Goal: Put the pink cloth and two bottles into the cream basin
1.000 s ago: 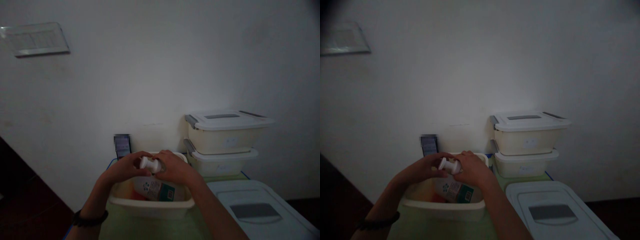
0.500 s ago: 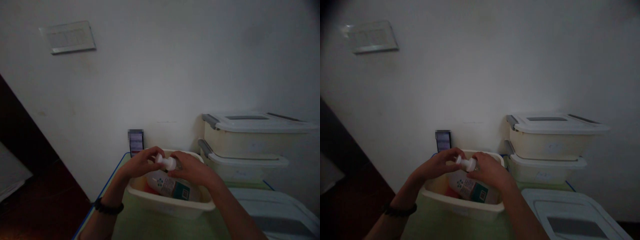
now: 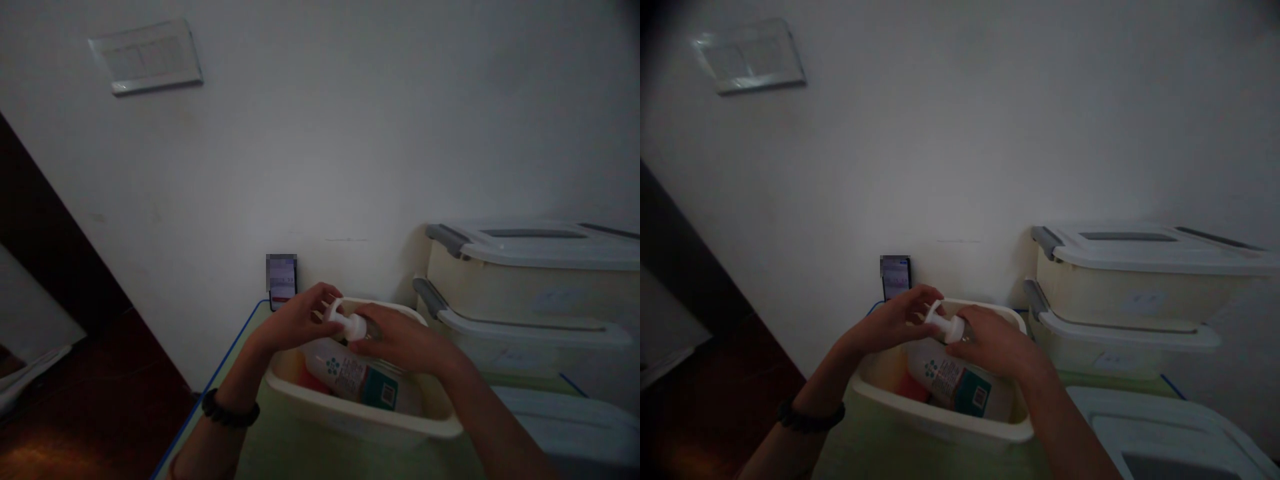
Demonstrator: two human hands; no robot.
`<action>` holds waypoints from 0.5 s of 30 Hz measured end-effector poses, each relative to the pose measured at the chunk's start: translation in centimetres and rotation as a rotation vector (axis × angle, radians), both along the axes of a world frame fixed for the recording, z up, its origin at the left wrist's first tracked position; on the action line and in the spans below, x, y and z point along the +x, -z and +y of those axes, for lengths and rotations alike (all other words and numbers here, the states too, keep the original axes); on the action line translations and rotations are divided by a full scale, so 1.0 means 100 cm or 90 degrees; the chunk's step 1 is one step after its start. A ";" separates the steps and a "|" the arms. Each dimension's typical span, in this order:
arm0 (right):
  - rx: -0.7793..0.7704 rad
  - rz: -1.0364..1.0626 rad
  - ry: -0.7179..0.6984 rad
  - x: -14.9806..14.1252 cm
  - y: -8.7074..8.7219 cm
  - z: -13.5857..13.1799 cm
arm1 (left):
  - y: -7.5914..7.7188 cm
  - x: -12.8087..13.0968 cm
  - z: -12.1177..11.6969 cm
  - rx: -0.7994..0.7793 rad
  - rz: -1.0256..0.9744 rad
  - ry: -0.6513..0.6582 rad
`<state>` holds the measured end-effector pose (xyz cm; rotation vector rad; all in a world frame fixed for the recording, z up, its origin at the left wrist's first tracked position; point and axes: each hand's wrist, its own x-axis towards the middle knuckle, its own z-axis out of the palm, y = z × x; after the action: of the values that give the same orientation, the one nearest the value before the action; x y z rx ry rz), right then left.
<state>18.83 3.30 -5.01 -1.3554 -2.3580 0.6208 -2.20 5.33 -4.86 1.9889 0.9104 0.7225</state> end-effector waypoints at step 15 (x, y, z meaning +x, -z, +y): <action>-0.002 0.005 0.020 0.000 0.000 0.001 | -0.004 0.000 0.001 -0.026 -0.020 0.013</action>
<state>18.81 3.39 -5.00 -1.3865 -2.3264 0.6199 -2.22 5.47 -4.51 1.9436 0.8776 0.7164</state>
